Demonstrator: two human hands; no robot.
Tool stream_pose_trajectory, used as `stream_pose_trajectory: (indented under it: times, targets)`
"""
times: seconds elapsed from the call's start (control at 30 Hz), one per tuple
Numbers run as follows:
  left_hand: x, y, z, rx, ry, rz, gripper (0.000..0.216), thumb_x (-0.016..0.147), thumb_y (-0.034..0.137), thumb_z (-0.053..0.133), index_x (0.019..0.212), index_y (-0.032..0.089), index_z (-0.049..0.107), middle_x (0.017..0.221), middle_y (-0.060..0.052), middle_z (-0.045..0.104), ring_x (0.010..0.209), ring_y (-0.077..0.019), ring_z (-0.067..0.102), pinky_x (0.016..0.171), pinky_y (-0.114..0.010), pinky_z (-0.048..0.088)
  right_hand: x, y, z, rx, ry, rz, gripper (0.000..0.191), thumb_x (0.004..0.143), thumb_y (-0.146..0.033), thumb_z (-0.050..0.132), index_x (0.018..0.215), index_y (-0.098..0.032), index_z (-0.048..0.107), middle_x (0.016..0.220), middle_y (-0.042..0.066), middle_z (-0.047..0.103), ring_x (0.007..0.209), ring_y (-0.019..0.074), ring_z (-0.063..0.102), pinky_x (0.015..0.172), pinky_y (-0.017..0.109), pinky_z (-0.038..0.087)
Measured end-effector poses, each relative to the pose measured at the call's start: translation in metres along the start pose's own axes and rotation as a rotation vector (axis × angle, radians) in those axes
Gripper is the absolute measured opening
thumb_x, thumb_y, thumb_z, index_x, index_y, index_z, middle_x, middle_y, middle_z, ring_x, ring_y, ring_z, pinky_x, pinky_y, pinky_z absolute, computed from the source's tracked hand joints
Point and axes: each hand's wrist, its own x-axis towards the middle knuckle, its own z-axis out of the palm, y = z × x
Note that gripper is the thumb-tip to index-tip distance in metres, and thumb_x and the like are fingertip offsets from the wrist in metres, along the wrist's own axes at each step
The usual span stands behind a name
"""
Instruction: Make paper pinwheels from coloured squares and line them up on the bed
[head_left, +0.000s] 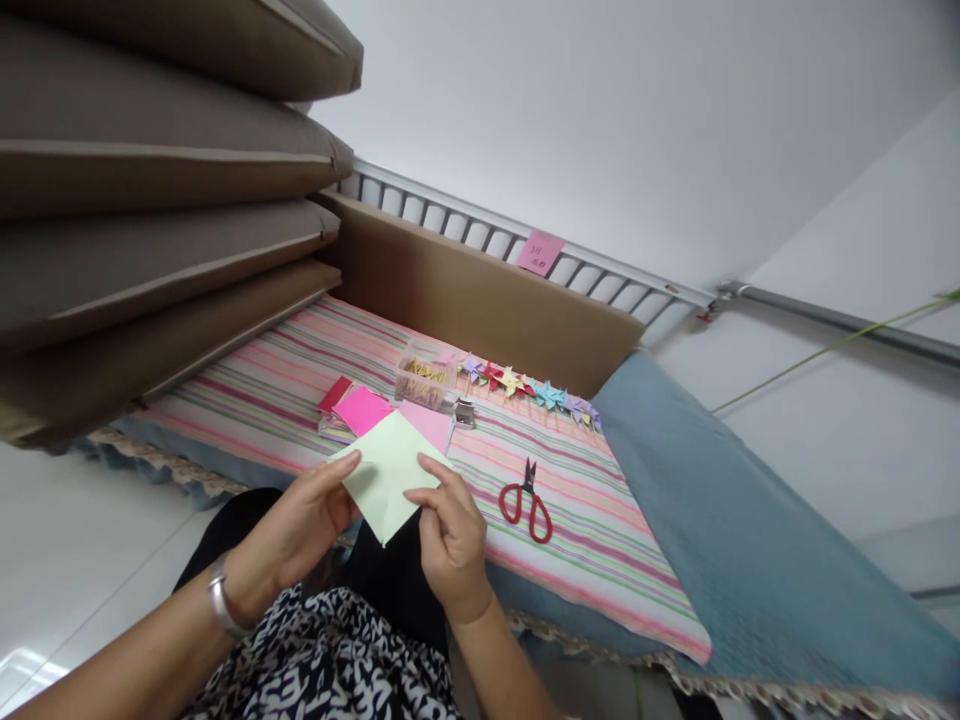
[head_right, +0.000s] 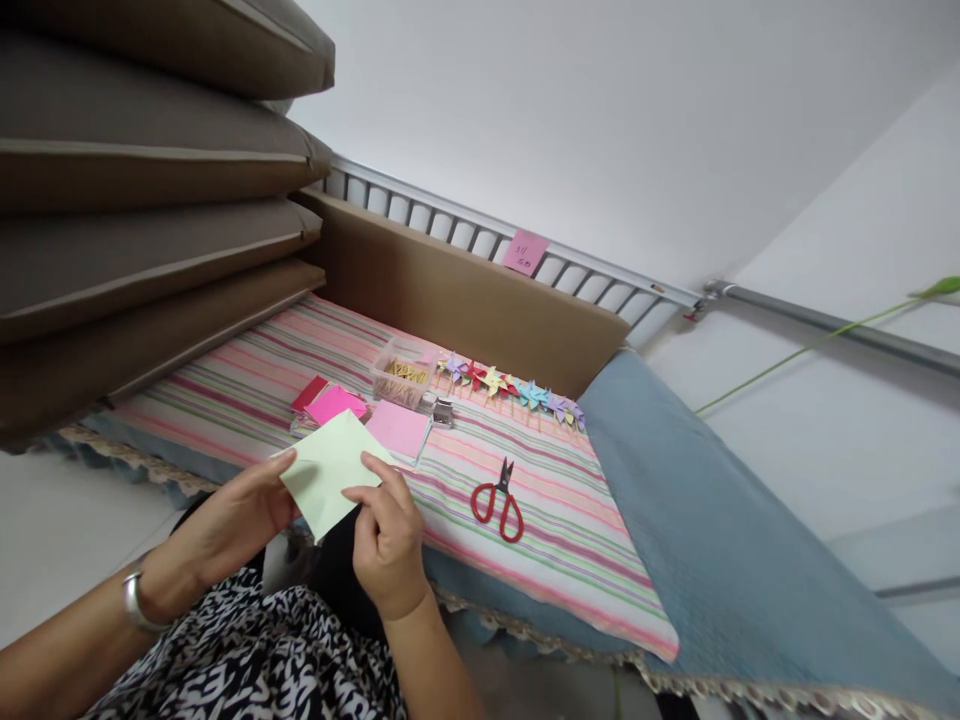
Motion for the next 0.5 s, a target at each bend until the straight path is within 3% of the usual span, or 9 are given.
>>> stream_pose_trajectory:
  times: [0.1,0.27,0.4,0.5]
  targets:
    - [0.002,-0.005,0.002,0.148,0.097,0.0,0.023,0.075,0.016,0.07,0.097,0.012,0.07,0.086,-0.009,0.075,0.069,-0.019,0.067,0.061,-0.025,0.054,0.001,0.0,0.001,0.008,-0.056,-0.017,0.033,0.078,-0.003,0.043,0.092,-0.021,0.067,0.123,0.01,0.061,0.113,0.0222,0.058,0.093,0.038,0.05]
    - [0.004,-0.007,-0.001,0.211,0.186,0.05,0.027,0.071,0.015,0.072,0.097,0.01,0.069,0.082,-0.01,0.075,0.058,-0.0169,0.064,0.052,-0.025,0.052,0.003,-0.003,0.003,-0.022,-0.138,0.05,0.027,0.081,-0.009,0.049,0.1,-0.02,0.065,0.131,0.013,0.053,0.118,0.0234,0.054,0.098,0.038,0.046]
    - [0.006,-0.008,-0.002,0.212,0.223,0.083,0.029,0.069,0.016,0.073,0.097,0.009,0.068,0.081,-0.01,0.075,0.06,-0.0189,0.066,0.052,-0.026,0.053,0.003,-0.01,0.003,-0.114,-0.125,0.14,0.022,0.085,-0.021,0.055,0.105,-0.021,0.065,0.135,0.013,0.049,0.119,0.0255,0.052,0.099,0.041,0.044]
    - [0.006,-0.009,-0.001,0.207,0.244,0.112,0.031,0.067,0.015,0.075,0.096,0.009,0.068,0.078,-0.009,0.075,0.059,-0.0185,0.065,0.052,-0.025,0.052,0.003,-0.018,0.003,-0.209,-0.079,0.109,0.019,0.087,-0.023,0.056,0.102,-0.022,0.068,0.135,0.012,0.049,0.122,0.0267,0.047,0.102,0.046,0.04]
